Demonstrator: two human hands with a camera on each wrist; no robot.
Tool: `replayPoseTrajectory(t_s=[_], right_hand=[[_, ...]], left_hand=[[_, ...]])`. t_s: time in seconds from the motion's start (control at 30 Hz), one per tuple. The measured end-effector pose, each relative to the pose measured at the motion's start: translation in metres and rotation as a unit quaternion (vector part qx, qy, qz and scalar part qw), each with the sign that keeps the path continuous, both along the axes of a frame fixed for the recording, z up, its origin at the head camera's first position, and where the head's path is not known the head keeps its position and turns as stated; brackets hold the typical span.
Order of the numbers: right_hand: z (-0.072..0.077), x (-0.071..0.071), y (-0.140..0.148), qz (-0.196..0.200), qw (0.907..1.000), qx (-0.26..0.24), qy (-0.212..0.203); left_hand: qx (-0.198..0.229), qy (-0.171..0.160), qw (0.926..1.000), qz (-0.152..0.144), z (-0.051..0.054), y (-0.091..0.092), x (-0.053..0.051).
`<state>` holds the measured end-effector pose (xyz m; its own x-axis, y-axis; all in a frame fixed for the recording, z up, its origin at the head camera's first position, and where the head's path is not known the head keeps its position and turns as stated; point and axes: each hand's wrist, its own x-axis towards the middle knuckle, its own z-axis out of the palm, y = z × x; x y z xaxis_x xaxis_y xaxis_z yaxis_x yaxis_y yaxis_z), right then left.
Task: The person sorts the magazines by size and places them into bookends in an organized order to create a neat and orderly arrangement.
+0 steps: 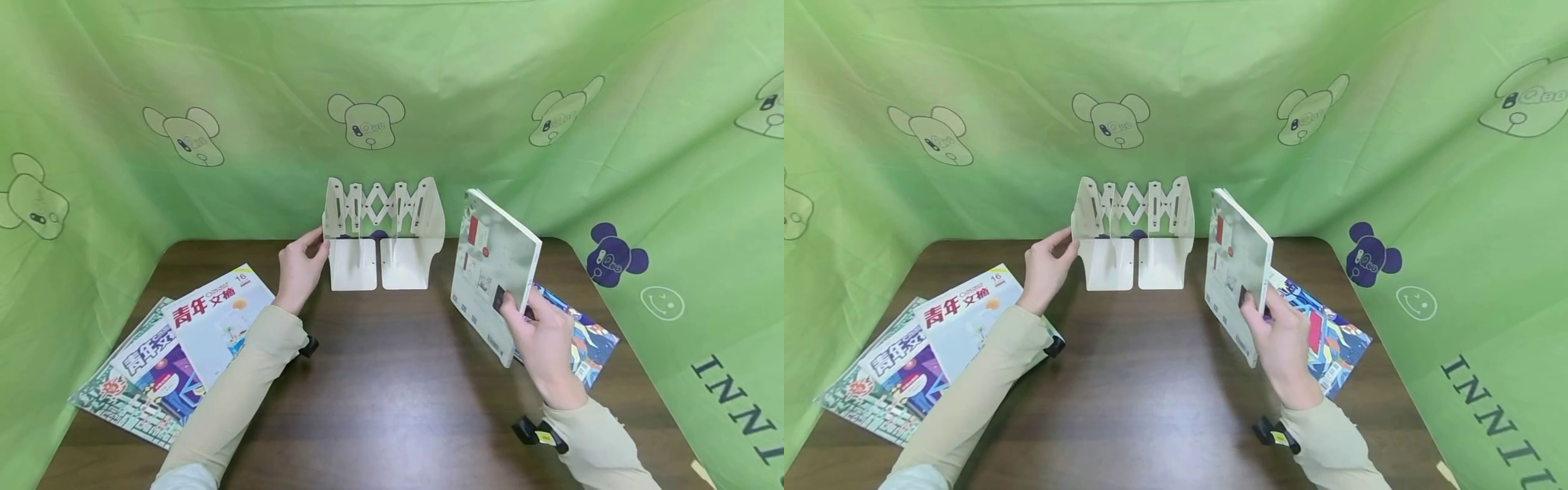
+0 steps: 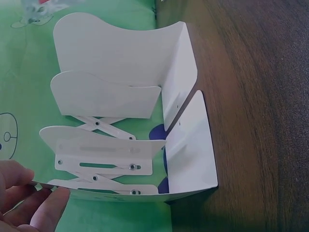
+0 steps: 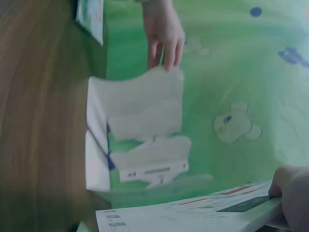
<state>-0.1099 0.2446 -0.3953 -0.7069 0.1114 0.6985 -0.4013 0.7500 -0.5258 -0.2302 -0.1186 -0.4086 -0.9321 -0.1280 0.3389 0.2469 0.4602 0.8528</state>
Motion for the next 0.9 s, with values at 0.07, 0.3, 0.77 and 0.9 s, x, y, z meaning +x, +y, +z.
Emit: replayPoseTrajectory(t_s=[0.07, 0.3, 0.77, 0.9], right_hand=[[0.003, 0.000, -0.006, 0.008, 0.9999, -0.006, -0.005], [0.008, -0.003, -0.026, 0.043, 0.9985, -0.031, -0.012], [0.009, -0.035, -0.066, 0.079, 0.9961, -0.023, 0.032], [0.005, -0.046, -0.074, 0.081, 0.9954, -0.020, 0.047]], left_hand=[[0.003, -0.001, 1.0000, -0.002, 0.000, 0.000, 0.000], [0.006, -0.004, 1.0000, -0.001, -0.001, 0.000, -0.002], [0.002, 0.001, 1.0000, -0.003, -0.001, -0.001, -0.003], [0.002, -0.002, 1.0000, -0.003, -0.003, -0.001, -0.002]])
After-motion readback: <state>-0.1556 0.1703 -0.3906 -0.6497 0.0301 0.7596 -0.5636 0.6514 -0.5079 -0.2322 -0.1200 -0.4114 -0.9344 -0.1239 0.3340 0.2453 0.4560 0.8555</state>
